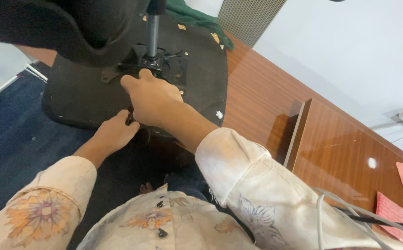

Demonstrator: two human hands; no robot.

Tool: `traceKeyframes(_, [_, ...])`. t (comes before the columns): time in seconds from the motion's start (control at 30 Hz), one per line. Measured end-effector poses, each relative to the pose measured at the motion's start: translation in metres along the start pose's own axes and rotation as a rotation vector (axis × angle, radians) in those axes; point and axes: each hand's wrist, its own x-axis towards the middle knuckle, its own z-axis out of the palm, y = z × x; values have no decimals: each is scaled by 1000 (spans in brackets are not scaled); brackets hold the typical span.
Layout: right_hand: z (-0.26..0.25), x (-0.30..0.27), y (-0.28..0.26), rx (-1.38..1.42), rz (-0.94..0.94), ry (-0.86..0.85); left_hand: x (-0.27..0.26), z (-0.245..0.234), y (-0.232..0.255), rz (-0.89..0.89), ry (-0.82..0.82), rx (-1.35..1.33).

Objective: The person uses a screwdriver to tighten screws into the underside of a black chair base placed on a wooden table. They rotate the screwdriver repeatedly to secure the fasteners while holding the base steady with the other hand.

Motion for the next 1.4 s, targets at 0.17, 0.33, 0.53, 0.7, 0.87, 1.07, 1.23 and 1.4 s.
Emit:
traceKeyframes(0.17, [3,8,1,-58,58,-34,-1,-1,2,27,19,-12])
traceKeyframes(0.33, [3,8,10,-1,33,-53,5,5,-1,-1,23,5])
traceKeyframes(0.53, [3,7,13,-11,-52,-64,9,13,-9,0,70,-7])
traceKeyframes(0.7, [4,-2,16,-26,-109,15,11,14,-2,-57,54,-13])
traceKeyframes(0.87, [1,0,15,30,-37,-126,3,13,6,-31,87,-95])
traceKeyframes(1.07, [0,-4,21,40,-185,-49,-6,6,21,-187,67,-76])
traceKeyframes(1.23, [4,-6,19,1,-174,-49,-12,6,30,-213,94,-175])
traceKeyframes(1.4, [5,-9,18,32,-91,-106,-10,9,29,-136,93,-169])
